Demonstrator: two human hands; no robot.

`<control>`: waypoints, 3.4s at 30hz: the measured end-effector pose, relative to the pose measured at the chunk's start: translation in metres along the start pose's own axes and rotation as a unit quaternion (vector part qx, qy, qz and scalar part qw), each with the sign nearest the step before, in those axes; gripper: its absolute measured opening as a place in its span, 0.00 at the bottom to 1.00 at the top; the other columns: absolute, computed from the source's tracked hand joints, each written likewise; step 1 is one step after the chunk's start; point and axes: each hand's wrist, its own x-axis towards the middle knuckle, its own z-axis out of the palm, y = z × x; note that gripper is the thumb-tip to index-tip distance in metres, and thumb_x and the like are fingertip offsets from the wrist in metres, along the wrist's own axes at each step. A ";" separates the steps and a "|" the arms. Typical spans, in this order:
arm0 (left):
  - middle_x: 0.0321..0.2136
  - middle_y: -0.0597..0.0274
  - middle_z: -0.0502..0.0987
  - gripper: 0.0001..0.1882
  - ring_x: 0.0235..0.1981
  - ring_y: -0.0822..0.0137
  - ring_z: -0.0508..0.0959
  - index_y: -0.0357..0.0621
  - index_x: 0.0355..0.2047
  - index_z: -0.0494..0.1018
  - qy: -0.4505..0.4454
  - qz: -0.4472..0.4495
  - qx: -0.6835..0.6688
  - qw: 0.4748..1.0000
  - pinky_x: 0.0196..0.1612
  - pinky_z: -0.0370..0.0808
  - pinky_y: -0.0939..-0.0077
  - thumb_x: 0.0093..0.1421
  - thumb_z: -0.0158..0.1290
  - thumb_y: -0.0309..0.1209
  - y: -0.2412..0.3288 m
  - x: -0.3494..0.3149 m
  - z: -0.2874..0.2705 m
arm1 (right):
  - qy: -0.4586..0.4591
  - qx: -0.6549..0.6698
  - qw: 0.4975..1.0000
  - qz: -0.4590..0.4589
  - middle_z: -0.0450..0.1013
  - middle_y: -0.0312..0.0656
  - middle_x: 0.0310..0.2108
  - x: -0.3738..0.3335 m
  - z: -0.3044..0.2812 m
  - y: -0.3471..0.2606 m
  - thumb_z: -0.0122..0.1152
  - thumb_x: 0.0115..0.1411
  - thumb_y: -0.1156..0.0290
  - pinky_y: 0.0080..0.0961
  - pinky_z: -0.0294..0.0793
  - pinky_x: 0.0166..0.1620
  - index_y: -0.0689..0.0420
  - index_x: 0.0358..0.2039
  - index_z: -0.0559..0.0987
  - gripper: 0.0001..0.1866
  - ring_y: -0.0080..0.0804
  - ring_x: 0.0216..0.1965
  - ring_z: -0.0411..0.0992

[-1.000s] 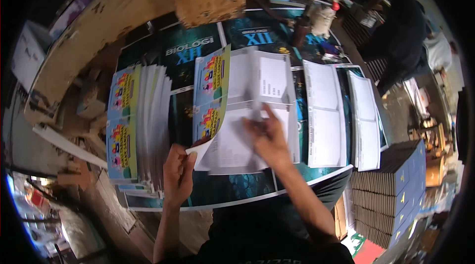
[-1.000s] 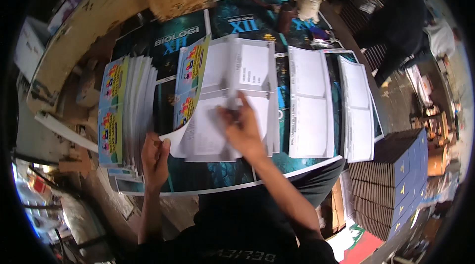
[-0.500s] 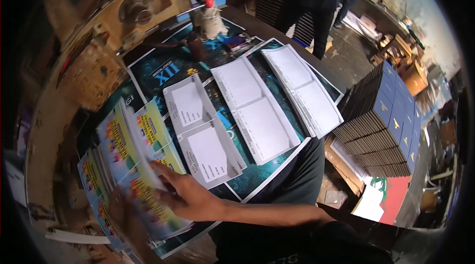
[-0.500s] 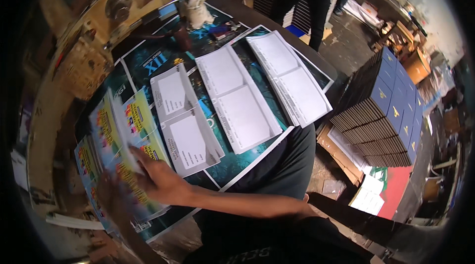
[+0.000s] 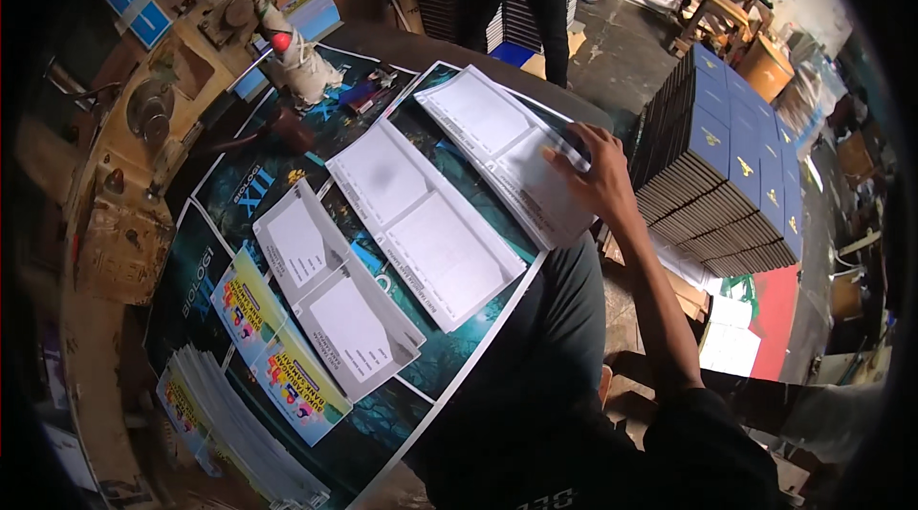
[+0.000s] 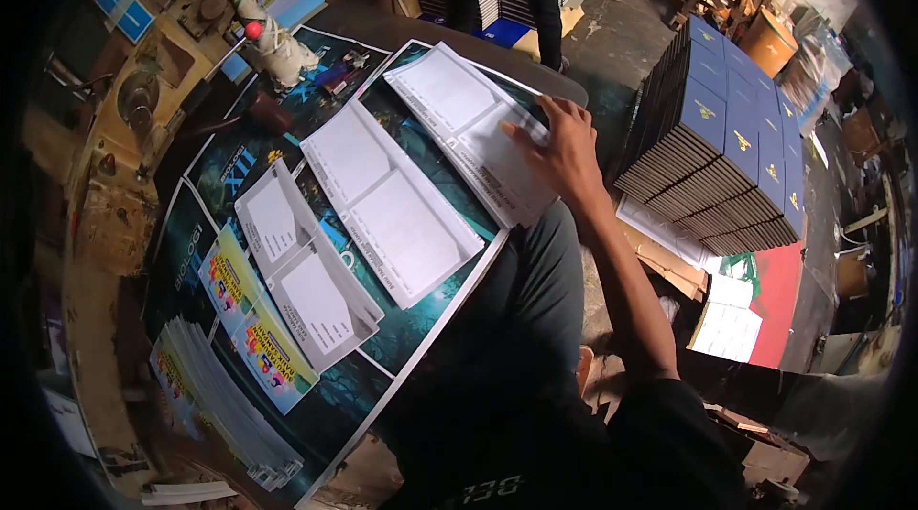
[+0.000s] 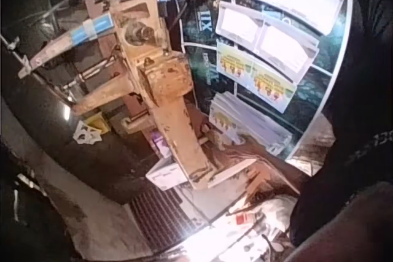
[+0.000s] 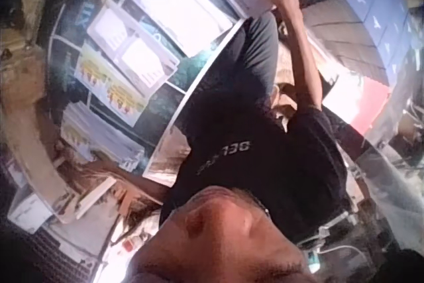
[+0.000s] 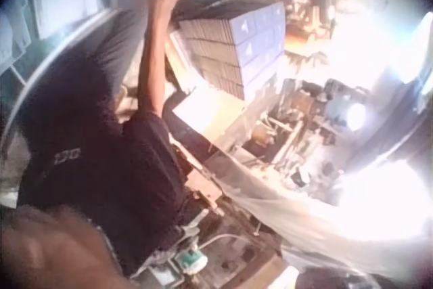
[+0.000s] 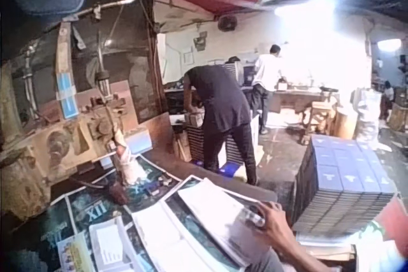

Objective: The person organizes printed paper forms by hand, picking them up from stacks on a table and checking their order before placing them into a larger pile.

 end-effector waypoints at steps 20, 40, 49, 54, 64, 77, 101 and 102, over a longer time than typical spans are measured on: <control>0.55 0.31 0.72 0.20 0.59 0.34 0.70 0.35 0.49 0.72 -0.358 0.378 -0.581 0.626 0.64 0.65 0.47 0.60 0.61 0.32 0.367 -0.111 -0.142 | -0.182 0.325 0.910 0.180 0.78 0.49 0.43 -0.016 -0.063 0.017 0.63 0.61 0.73 0.23 0.74 0.47 0.62 0.61 0.68 0.28 0.27 0.44 0.76; 0.22 0.73 0.75 0.09 0.24 0.85 0.68 0.36 0.27 0.77 -0.430 -0.109 -0.796 0.412 0.28 0.63 0.88 0.59 0.66 0.26 0.344 -0.124 -0.142 | -0.256 0.329 0.907 0.060 0.76 0.43 0.36 -0.043 0.027 -0.067 0.63 0.62 0.74 0.26 0.71 0.39 0.62 0.63 0.67 0.29 0.25 0.36 0.71; 0.36 0.54 0.76 0.21 0.46 0.51 0.76 0.38 0.33 0.78 -0.353 0.281 -0.504 0.737 0.51 0.73 0.57 0.45 0.73 0.37 0.264 -0.056 -0.139 | -0.253 0.365 0.862 0.245 0.69 0.56 0.60 -0.044 0.030 -0.089 0.55 0.66 0.42 0.33 0.60 0.67 0.68 0.64 0.67 0.42 0.42 0.64 0.65; 0.40 0.54 0.76 0.19 0.45 0.52 0.78 0.37 0.34 0.77 -0.395 0.271 -0.520 0.707 0.49 0.76 0.60 0.48 0.72 0.36 0.236 -0.064 -0.114 | -0.275 0.293 0.896 0.189 0.69 0.60 0.59 -0.039 0.024 -0.106 0.62 0.61 0.42 0.35 0.63 0.64 0.68 0.64 0.67 0.44 0.43 0.61 0.67; 0.15 0.68 0.74 0.12 0.20 0.82 0.73 0.35 0.22 0.77 -0.404 -0.034 -0.697 0.592 0.24 0.67 0.85 0.52 0.71 0.26 0.212 -0.091 -0.093 | -0.248 0.415 0.865 0.133 0.79 0.49 0.40 -0.048 0.033 -0.124 0.69 0.59 0.75 0.24 0.77 0.46 0.71 0.66 0.61 0.38 0.31 0.40 0.78; 0.45 0.53 0.78 0.24 0.49 0.56 0.79 0.41 0.44 0.78 -0.375 0.161 -0.516 0.753 0.53 0.76 0.63 0.50 0.71 0.37 0.163 -0.055 -0.102 | -0.406 0.447 0.785 0.139 0.64 0.56 0.61 -0.106 0.082 -0.178 0.48 0.66 0.75 0.32 0.64 0.63 0.66 0.69 0.57 0.32 0.41 0.61 0.66; 0.34 0.63 0.76 0.09 0.38 0.77 0.73 0.38 0.43 0.68 -0.428 -0.049 -0.710 0.557 0.39 0.72 0.81 0.70 0.51 0.31 0.107 -0.081 -0.077 | -0.431 0.531 0.723 0.098 0.71 0.50 0.51 -0.174 0.124 -0.307 0.61 0.65 0.73 0.24 0.73 0.50 0.66 0.68 0.58 0.34 0.29 0.47 0.71; 0.34 0.63 0.76 0.09 0.38 0.77 0.73 0.38 0.43 0.68 -0.429 -0.044 -0.710 0.557 0.39 0.72 0.81 0.70 0.51 0.31 0.110 -0.080 -0.079 | -0.423 0.510 0.749 -0.024 0.73 0.48 0.49 -0.175 0.123 -0.306 0.61 0.64 0.72 0.22 0.74 0.47 0.67 0.68 0.58 0.35 0.25 0.43 0.73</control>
